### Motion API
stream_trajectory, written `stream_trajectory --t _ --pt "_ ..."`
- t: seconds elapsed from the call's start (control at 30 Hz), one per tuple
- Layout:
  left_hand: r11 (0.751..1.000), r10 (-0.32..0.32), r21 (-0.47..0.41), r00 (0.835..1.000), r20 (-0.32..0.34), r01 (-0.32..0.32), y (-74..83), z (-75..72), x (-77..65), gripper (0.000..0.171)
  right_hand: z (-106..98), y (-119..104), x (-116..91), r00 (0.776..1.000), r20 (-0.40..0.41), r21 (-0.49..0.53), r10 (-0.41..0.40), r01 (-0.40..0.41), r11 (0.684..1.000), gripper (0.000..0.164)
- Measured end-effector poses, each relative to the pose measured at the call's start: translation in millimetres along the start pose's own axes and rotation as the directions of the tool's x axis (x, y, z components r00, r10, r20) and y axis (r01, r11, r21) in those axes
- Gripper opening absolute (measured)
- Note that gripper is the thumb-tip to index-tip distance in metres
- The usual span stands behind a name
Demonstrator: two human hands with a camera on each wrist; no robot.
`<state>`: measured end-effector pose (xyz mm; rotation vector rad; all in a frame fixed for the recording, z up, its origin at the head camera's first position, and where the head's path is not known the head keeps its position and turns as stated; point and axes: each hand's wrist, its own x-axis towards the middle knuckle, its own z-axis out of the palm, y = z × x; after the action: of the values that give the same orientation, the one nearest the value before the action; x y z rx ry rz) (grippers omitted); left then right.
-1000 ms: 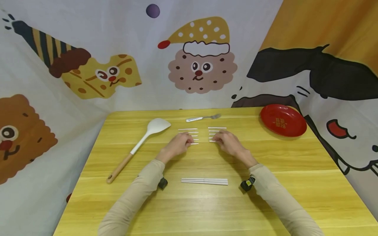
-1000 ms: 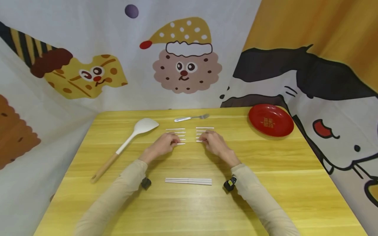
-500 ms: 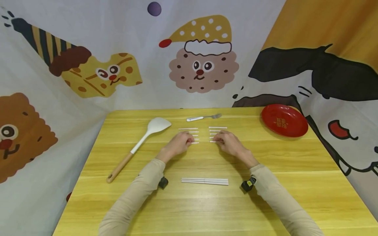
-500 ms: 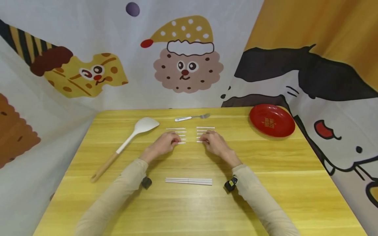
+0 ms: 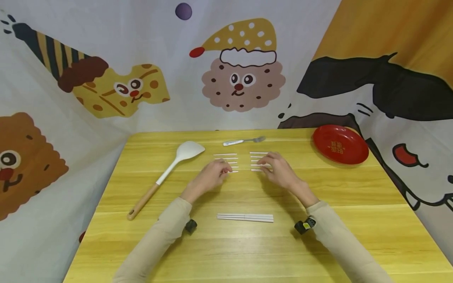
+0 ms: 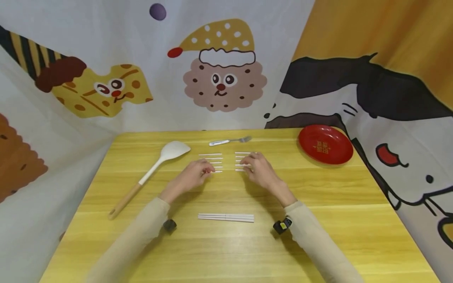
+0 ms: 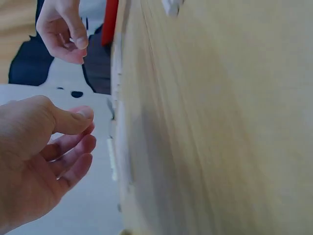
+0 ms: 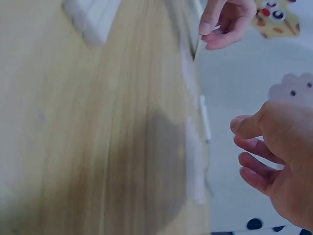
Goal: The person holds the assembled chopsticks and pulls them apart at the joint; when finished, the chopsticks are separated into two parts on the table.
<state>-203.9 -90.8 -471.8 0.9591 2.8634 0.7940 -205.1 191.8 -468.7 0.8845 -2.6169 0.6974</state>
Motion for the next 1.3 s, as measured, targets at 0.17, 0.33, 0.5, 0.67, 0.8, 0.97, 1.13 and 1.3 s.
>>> stream_trajectory --t 0.17,0.33,0.5,0.67,0.8,0.97,1.13,1.3 --pt "0.999 0.036 0.007 0.998 0.056 -0.036 24.9 -12.7 -27.8 0.020 -15.4 -24.4 -10.7 0.998 0.056 0.043 -0.006 0.003 0.999 0.020" --pt "0.997 0.081 0.007 0.992 0.093 -0.082 45.3 -14.0 -49.6 0.020 -25.1 -47.6 -25.4 0.988 0.157 0.092 0.000 -0.015 0.996 0.027" --pt "0.995 0.079 -0.065 0.985 0.151 -0.070 50.3 -5.2 -62.9 0.021 -25.2 -63.4 -38.9 0.976 0.220 0.111 -0.005 -0.020 0.994 0.035" --pt "0.995 0.076 -0.082 0.979 0.187 -0.061 52.5 5.4 -69.9 0.020 -15.7 -74.3 -49.5 0.958 0.282 0.151 -0.044 0.001 0.989 0.032" --pt "0.995 0.095 -0.059 0.972 0.213 -0.084 55.8 13.5 -71.1 0.016 -4.0 -78.5 -57.5 0.930 0.361 0.195 -0.067 -0.005 0.981 0.026" --pt "0.993 0.116 -0.021 0.960 0.256 -0.114 58.0 21.7 -69.7 0.010 9.6 -78.9 -66.0 0.901 0.431 0.237 -0.042 -0.068 0.969 0.022" --pt "0.988 0.143 0.014 0.959 0.245 -0.151 58.7 26.7 -68.7 0.008 17.8 -76.9 -69.7 0.913 0.405 0.255 -0.051 -0.059 0.965 0.017" --pt "0.986 0.152 0.028 0.962 0.228 -0.163 59.4 29.9 -68.0 0.010 19.5 -75.3 -69.7 0.918 0.392 0.256 -0.063 -0.043 0.966 0.012"
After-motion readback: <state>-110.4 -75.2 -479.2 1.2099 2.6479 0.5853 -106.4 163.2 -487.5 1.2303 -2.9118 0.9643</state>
